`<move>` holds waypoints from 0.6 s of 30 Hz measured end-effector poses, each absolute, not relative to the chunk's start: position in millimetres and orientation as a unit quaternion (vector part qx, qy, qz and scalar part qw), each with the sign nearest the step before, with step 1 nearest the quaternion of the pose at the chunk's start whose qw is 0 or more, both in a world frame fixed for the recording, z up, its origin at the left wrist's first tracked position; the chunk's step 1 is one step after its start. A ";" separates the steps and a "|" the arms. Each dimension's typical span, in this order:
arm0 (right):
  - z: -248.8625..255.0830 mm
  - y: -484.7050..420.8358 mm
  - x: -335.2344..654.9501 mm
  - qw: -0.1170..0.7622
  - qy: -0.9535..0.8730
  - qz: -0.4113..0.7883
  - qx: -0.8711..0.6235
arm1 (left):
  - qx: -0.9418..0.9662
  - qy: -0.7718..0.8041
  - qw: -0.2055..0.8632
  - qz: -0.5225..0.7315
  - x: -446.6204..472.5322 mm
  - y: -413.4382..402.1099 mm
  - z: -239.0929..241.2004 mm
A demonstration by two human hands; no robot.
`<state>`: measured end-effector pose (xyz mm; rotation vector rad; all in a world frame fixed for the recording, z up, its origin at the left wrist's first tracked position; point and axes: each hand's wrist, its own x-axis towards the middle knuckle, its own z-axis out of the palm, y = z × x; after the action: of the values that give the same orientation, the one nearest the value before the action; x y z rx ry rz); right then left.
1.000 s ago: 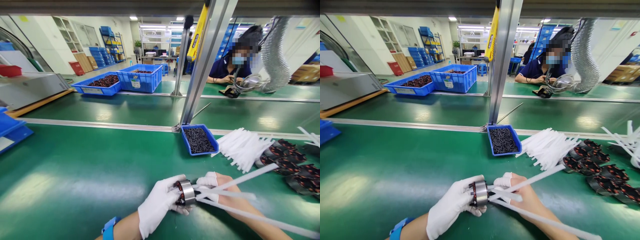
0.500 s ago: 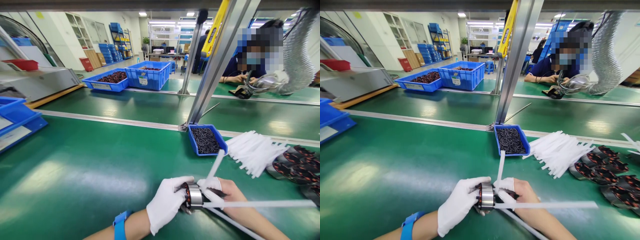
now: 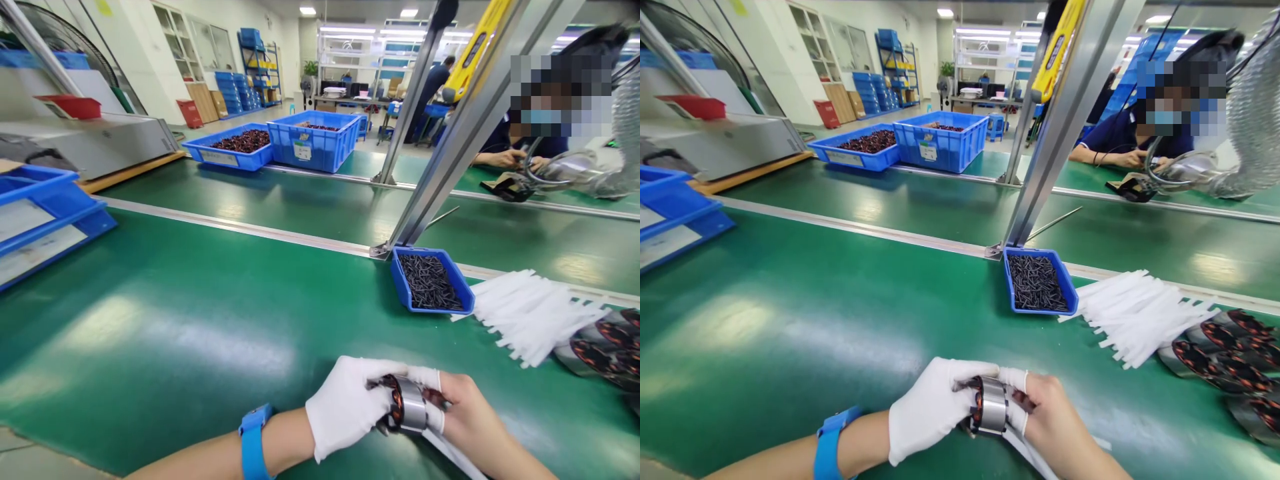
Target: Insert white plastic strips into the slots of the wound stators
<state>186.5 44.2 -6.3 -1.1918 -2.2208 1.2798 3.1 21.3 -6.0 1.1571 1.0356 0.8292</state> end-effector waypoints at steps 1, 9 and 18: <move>-4.3 43.5 185.7 0.157 -0.778 0.451 -0.410 | 0.512 0.447 0.638 0.362 2.7 21.1 -6.6; 6.7 43.1 186.3 0.130 -0.792 0.473 -0.364 | 0.540 0.461 0.624 0.327 0.6 21.1 -3.8; 0.8 42.8 191.3 0.114 -0.801 0.471 -0.351 | 0.509 0.465 0.658 0.305 0.1 21.0 -7.4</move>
<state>191.3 42.8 0.8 -1.0294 -2.3492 1.3821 0.1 21.0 -7.4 1.1518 1.0526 0.6901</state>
